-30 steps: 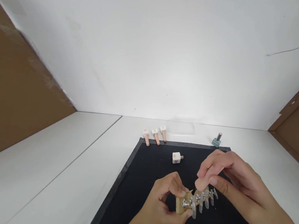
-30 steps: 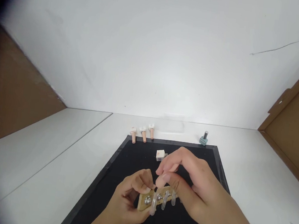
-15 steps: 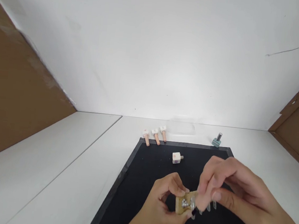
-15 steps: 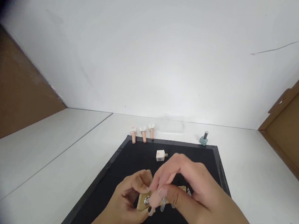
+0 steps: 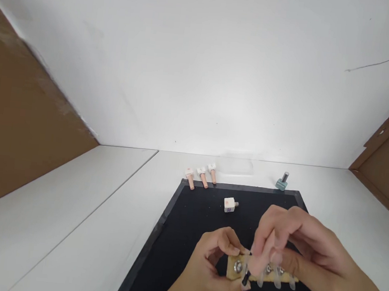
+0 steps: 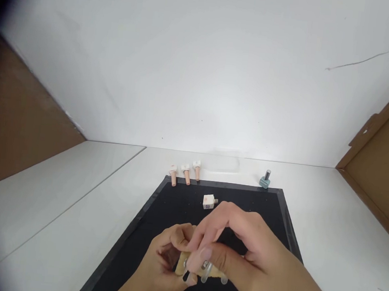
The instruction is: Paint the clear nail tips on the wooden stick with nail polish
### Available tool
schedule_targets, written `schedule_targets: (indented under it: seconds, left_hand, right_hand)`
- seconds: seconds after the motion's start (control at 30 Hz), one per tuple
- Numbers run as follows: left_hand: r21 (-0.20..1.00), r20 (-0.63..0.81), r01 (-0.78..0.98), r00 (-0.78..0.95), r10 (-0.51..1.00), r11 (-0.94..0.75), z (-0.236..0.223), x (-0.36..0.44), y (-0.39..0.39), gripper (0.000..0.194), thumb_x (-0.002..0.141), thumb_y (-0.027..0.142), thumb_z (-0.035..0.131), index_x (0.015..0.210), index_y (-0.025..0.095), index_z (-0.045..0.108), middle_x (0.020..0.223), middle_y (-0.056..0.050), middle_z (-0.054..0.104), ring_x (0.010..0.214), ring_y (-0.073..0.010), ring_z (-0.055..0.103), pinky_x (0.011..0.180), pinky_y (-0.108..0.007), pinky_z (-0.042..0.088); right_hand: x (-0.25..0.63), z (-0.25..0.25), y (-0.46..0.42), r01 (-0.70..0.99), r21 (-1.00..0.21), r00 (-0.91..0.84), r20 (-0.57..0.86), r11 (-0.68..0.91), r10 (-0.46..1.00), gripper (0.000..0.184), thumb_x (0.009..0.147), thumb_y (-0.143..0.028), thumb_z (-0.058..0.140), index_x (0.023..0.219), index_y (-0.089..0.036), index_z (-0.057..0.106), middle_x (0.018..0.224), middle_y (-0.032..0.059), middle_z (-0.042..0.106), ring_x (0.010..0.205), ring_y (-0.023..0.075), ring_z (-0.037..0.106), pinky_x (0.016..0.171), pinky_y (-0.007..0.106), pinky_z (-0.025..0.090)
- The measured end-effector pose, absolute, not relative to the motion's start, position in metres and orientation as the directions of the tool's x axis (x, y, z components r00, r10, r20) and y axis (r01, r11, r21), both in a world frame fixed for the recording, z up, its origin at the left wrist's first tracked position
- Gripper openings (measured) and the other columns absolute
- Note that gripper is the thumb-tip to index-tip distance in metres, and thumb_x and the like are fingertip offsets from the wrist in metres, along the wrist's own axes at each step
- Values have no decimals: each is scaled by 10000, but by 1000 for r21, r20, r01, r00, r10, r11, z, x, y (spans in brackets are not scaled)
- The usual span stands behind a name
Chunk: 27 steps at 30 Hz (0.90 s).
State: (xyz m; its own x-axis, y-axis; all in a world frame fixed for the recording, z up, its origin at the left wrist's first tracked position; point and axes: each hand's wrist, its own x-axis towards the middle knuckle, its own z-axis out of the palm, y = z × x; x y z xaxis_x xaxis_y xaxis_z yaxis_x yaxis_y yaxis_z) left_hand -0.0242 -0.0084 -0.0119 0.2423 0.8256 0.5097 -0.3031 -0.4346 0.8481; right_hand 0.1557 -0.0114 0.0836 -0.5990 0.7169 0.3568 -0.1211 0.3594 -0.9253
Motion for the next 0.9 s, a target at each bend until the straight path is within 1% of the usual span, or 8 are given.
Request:
schedule_targets:
  seconds: [0.13,0.2,0.33,0.4,0.53,0.63,0.77,0.9]
  left_hand:
    - [852,498,-318,250,831,-415,-12,-24,-8,382,631,369,799,686,196,462,630,46,464,534,-81,495,491,-164,424]
    - [850,496,-338,250,832,-405,-11,-24,-8,383,627,366,803,688,198,464,624,49,459,539,-82,500,497,-163,426]
    - [867,450,-363,272,851,-342,-12,-25,-8,404,599,345,822,683,192,457,657,35,490,537,-79,499,494,-166,426]
    - [870,433,-378,280,857,-316,-14,-27,-8,406,589,329,830,678,189,459,669,31,497,544,-76,494,493,-161,420]
    - [871,413,-408,311,856,-272,-17,-29,-9,402,578,314,840,700,191,478,688,26,508,560,-79,505,501,-159,424]
    - [861,411,-446,329,850,-243,-17,-29,-8,397,589,322,834,718,196,481,709,21,512,578,-86,530,507,-163,432]
    - [863,398,-450,327,857,-229,-14,-28,-7,416,588,343,832,685,189,458,677,38,480,541,-66,489,483,-147,398]
    - [874,380,-431,318,868,-225,-14,-28,-8,454,575,392,832,669,187,437,678,25,495,535,-66,470,474,-149,393]
  right_hand:
    - [156,83,-8,-56,-922,-480,361,383,799,96,967,-179,475,916,-244,525,903,30,643,802,147,650,729,303,536]
    - [156,83,-8,-69,-917,-437,382,393,815,91,965,-187,482,914,-250,522,905,29,635,795,146,648,731,312,538]
    - [156,84,-8,-134,-911,-535,398,390,745,89,966,-192,479,903,-243,514,872,44,648,766,152,645,656,294,544]
    - [155,84,-8,-115,-913,-565,384,392,730,92,963,-182,482,895,-235,515,880,51,658,775,153,649,656,290,545]
    - [155,81,-6,-69,-918,-474,375,391,796,95,952,-174,505,881,-234,528,904,34,653,800,147,659,706,294,548]
    - [155,79,-6,-114,-917,-420,393,382,818,98,946,-175,522,872,-238,527,914,26,645,817,144,663,722,295,549]
    - [153,80,-6,-194,-908,-499,417,371,760,87,944,-190,529,870,-234,515,879,42,663,789,151,665,651,283,561]
    - [152,78,-6,-141,-928,-496,367,344,787,89,942,-177,526,867,-225,527,921,50,669,800,155,673,690,304,566]
